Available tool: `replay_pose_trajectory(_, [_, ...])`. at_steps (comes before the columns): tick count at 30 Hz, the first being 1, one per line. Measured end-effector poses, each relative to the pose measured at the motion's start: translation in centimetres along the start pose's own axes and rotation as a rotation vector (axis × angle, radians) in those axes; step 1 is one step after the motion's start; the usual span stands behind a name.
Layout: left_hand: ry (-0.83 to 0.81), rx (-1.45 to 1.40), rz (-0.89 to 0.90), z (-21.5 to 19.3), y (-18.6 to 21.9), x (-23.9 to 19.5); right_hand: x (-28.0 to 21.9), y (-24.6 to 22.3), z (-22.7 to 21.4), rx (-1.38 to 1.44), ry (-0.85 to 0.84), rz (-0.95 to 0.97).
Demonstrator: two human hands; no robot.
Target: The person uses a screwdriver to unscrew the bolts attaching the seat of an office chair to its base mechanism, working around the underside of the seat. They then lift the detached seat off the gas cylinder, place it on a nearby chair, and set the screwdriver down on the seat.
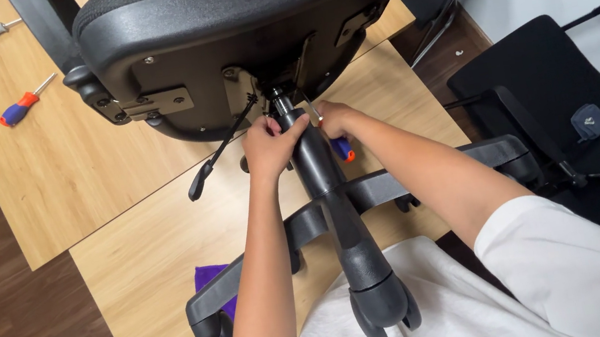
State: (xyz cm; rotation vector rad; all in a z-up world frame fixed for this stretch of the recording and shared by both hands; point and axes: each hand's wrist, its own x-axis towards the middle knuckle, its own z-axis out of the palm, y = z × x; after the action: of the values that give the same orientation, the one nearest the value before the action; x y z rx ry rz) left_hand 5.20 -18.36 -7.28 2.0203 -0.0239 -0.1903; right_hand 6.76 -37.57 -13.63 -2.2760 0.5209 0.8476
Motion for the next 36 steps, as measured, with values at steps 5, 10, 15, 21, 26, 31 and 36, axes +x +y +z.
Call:
replay_pose_trajectory(5, [-0.002, 0.003, -0.006, -0.2, 0.6, -0.3, 2.5, 1.5, 1.8, -0.278, 0.247, -0.099])
replay_pose_trajectory(10, [0.013, 0.007, 0.005, -0.2, 0.4, -0.3, 2.3, 1.2, 1.7, -0.293, 0.317, -0.180])
replay_pose_trajectory(15, [0.008, 0.037, 0.010, 0.0, 0.2, -0.2, 3.1, 1.2, 0.8, -0.405, 0.206, -0.076])
replay_pose_trajectory(21, [0.017, 0.063, 0.032, -0.5, 0.9, -0.8, 0.8, -0.1, 0.0, -0.455, 0.190, -0.126])
replay_pose_trajectory(26, [0.039, 0.037, 0.128, -1.6, 1.7, -1.5, -7.1, -2.9, -2.8, -0.478, 0.270, -0.068])
replay_pose_trajectory(31, [0.065, -0.059, 0.268, -3.4, 2.6, -2.5, -12.8, -0.6, -5.3, -0.283, 0.481, -0.369])
replay_pose_trajectory(36, [0.231, 0.090, 0.627, -6.6, 7.8, -6.6, -19.8, -1.8, -6.8, -0.358, 0.651, -0.747])
